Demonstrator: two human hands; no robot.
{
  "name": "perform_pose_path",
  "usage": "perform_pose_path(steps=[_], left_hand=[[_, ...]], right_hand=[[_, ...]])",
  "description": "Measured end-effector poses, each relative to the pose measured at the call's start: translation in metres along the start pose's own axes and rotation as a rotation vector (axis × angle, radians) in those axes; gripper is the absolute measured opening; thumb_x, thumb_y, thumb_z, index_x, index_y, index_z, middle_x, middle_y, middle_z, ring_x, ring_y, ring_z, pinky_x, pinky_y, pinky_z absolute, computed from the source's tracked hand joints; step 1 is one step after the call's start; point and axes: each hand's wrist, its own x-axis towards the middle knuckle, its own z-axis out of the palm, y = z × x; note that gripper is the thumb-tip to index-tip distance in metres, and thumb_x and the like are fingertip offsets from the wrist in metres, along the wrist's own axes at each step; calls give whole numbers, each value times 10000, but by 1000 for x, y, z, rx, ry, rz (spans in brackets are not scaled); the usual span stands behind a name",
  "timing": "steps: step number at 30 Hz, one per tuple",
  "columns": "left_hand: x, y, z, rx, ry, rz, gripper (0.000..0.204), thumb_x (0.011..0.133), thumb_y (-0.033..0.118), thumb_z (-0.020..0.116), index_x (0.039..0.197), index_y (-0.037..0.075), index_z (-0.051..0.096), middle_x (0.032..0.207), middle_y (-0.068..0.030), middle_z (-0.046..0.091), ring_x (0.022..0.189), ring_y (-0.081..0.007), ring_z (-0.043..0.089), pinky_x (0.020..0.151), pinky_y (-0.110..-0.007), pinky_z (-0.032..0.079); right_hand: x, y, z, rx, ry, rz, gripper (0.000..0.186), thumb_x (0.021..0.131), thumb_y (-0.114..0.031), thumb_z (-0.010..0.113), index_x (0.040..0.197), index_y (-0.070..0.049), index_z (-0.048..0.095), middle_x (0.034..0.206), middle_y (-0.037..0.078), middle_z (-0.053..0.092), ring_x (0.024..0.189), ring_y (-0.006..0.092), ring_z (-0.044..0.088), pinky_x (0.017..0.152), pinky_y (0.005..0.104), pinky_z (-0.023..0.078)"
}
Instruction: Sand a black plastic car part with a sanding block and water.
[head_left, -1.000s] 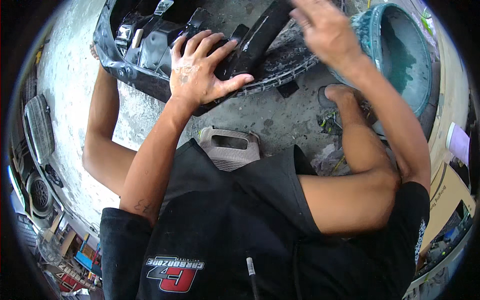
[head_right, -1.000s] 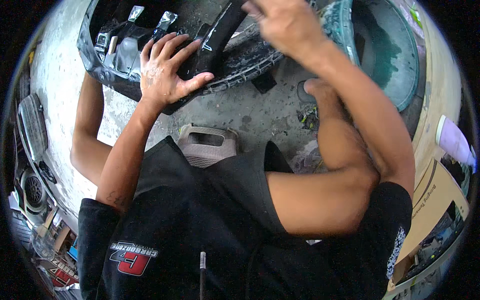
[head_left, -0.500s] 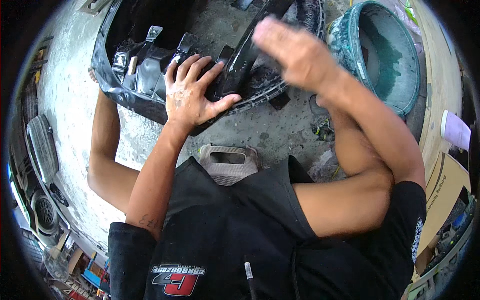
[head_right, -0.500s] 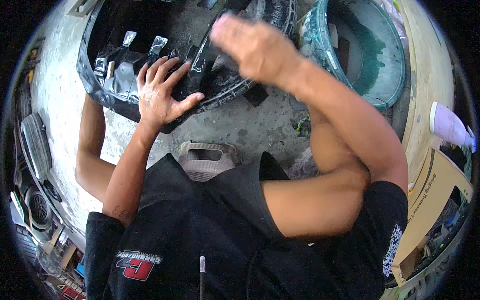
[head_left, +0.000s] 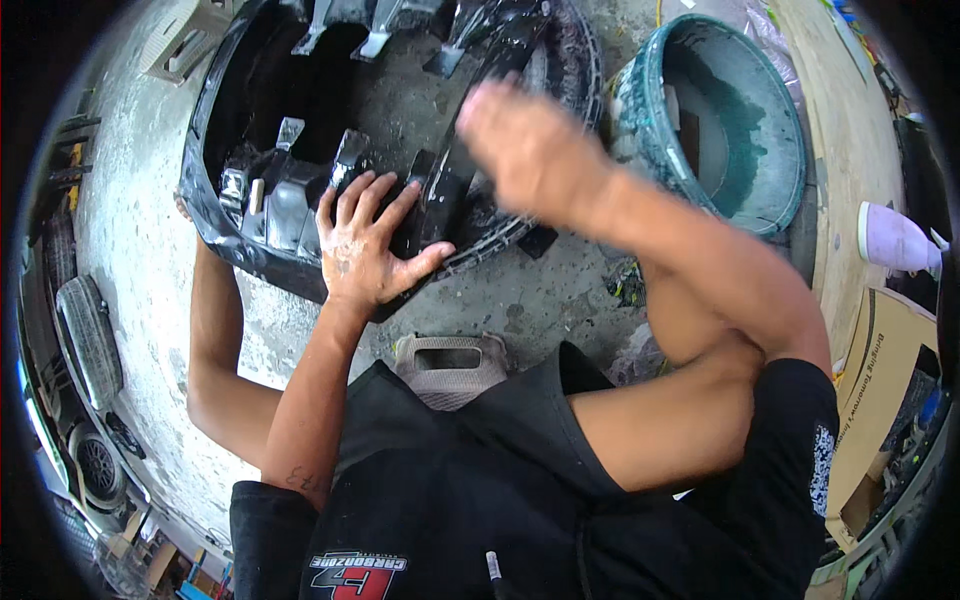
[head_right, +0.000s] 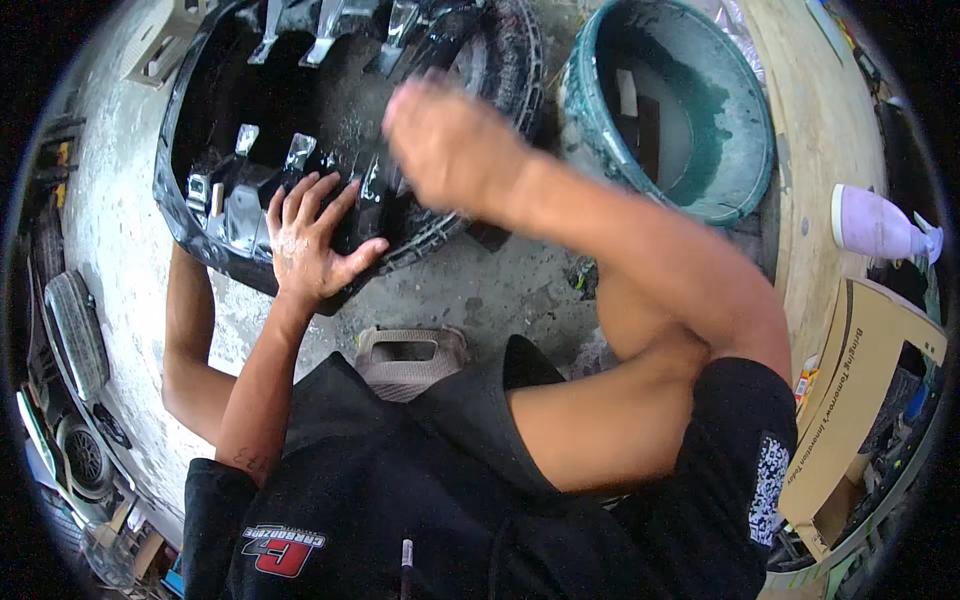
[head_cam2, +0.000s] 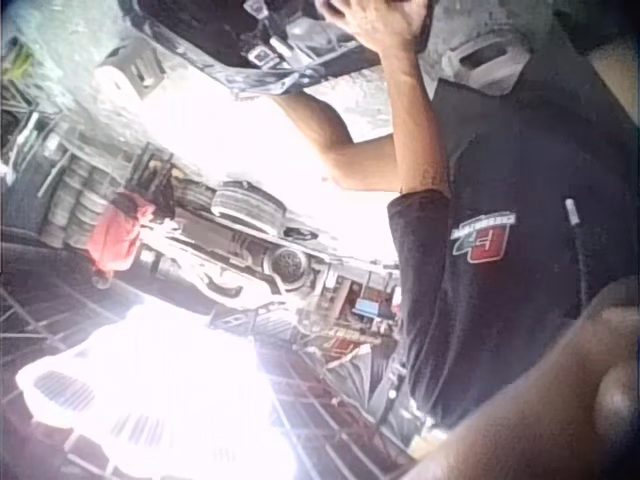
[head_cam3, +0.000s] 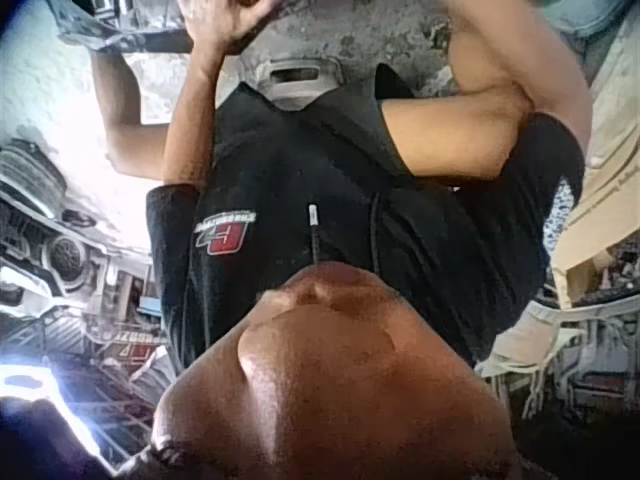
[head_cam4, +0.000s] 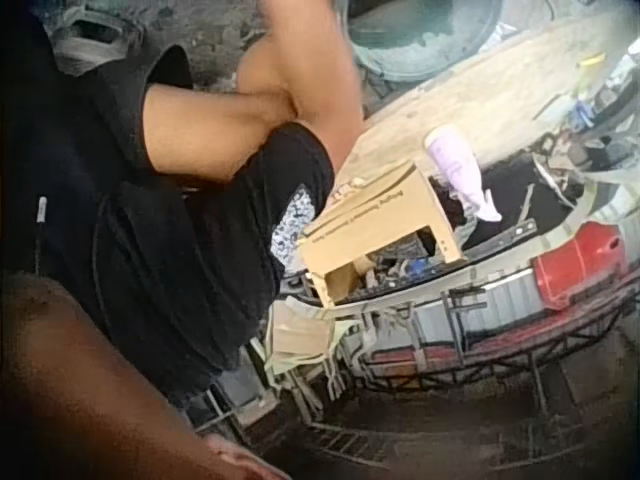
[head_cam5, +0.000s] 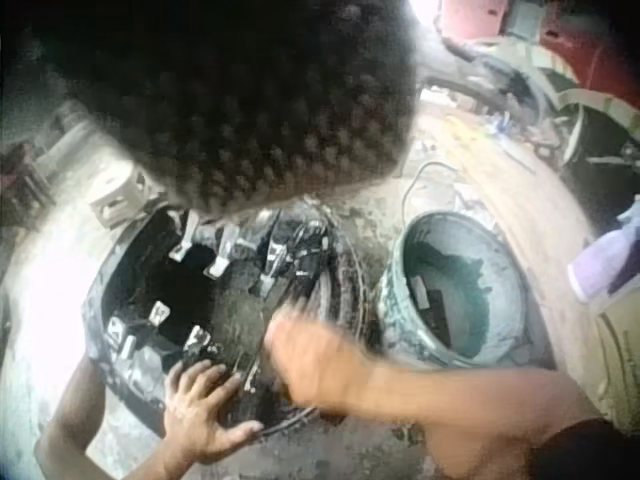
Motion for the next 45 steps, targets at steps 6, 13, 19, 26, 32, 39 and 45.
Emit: perform_pose_path(steps=[6,13,19,26,32,39,45], left_hand=[[-1,1,-1,-10,24,4,778,775,761,740,1319,205,752,1392,-71,647,1399,-287,505,1217,-583,260],[-1,1,1,-16,26,12,796,779,780,729,1329,205,747,1405,-74,645,1412,-290,502,1230,-582,250],[-1,2,0,-12,31,6,777,770,770,740,1296,199,760,1399,-72,648,1403,-278,509,1223,-579,257],[-2,1,-1,0,32,-5,786,785,772,728,1320,197,751,1395,-79,653,1405,-286,506,1230,-574,254],[0,2,0,-2,26,-3,822,764,808,713,1317,201,753,1398,-66,654,1409,-277,507,1242,-563,234],[0,1,-1,-18,16,3,822,765,797,723,1318,189,753,1401,-74,646,1412,-283,501,1233,-575,244],[-1,2,-2,-10,-6,7,813,777,758,738,1346,178,737,1413,-80,636,1409,-296,509,1230,-570,253]], right_hand=[[-6,14,-3,57,-68,180,460,753,-84,692,1197,31,734,1331,219,701,1268,345,676,1061,461,563],[-10,-21,1,203,-48,-107,463,760,-33,676,1213,46,731,1258,196,734,1204,324,706,1076,455,559],[-10,-3,-3,99,-164,159,524,718,-35,669,1233,52,714,1280,219,724,1233,354,700,1090,472,544],[-23,14,7,27,-48,135,523,723,15,668,1243,51,708,1321,218,713,1284,339,677,1048,431,566],[-12,5,0,134,24,-8,443,764,-17,678,1201,18,741,1315,191,731,1266,298,697,1080,452,553],[-9,10,2,35,-41,-20,492,737,-8,712,1228,26,731,1322,187,731,1292,297,683,1096,448,549],[-11,42,9,7,59,149,331,835,-8,668,1153,33,751,1296,210,733,1180,320,737,1025,427,616]])
